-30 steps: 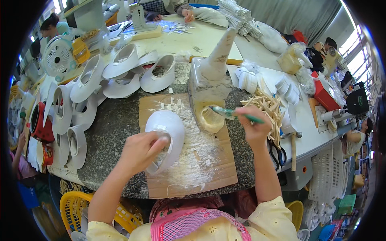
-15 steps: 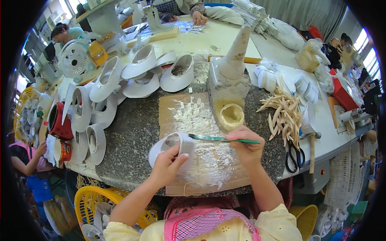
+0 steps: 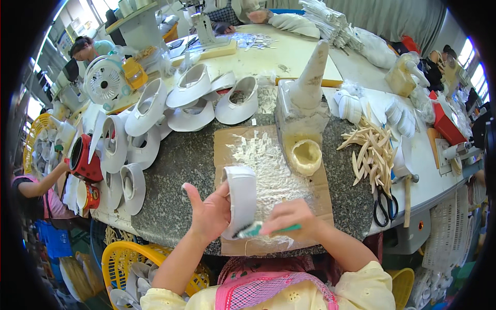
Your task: The person applies paste to shoe parts using a brush, picking up each piece, coating its inside surfaces and edges with paste, and placing the coated parts on the table.
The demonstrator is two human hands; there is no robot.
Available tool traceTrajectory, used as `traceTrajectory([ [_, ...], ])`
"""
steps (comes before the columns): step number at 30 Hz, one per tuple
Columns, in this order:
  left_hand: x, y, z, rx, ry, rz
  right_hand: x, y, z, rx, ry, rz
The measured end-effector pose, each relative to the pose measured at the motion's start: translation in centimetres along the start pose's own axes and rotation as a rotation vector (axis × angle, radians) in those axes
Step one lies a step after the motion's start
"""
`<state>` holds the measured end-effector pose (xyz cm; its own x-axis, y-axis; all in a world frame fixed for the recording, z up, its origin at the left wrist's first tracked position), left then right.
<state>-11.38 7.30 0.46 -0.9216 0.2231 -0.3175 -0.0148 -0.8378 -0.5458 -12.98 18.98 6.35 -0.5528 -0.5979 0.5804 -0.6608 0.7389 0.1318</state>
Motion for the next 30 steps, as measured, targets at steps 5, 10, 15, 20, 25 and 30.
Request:
traceTrajectory([
  [5,0.4,-0.5,-0.7,0.116,0.06,-0.009,-0.8,2.6,-0.1,-0.073,-0.008,0.258],
  [10,1.3,-0.4,-2.3,0.289,0.123,0.046,-4.0,-0.8,-0.2,-0.144,0.022,-0.001],
  [15,0.6,-2.8,1.6,1.412,-0.399,0.07,-5.8,1.8,-0.5,-0.153,-0.055,0.229],
  [20,-3.9,1.5,5.7,1.688,-0.628,0.429,-6.2,1.8,-2.6,-0.412,0.086,0.223],
  [25,-5.2,7.5,1.2,1.595,-0.238,0.488,-5.9,-1.5,-1.9,-0.61,0.222,0.142],
  [30,-6.1,11.8,-1.0,0.843,-0.132,0.634,-4.6,-6.4,-1.4,-0.523,0.332,-0.012],
])
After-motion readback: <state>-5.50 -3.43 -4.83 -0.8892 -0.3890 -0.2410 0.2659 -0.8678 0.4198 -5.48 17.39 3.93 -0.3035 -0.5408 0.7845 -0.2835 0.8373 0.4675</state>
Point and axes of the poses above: each hand's wrist, its own x-axis towards the middle knuckle, its own y-axis out of the back of the hand, z = x × y, the point moved 9 cm from there along x, towards the middle knuckle, and after that the axes turned 7 degrees about x, right-handed, at the moved point
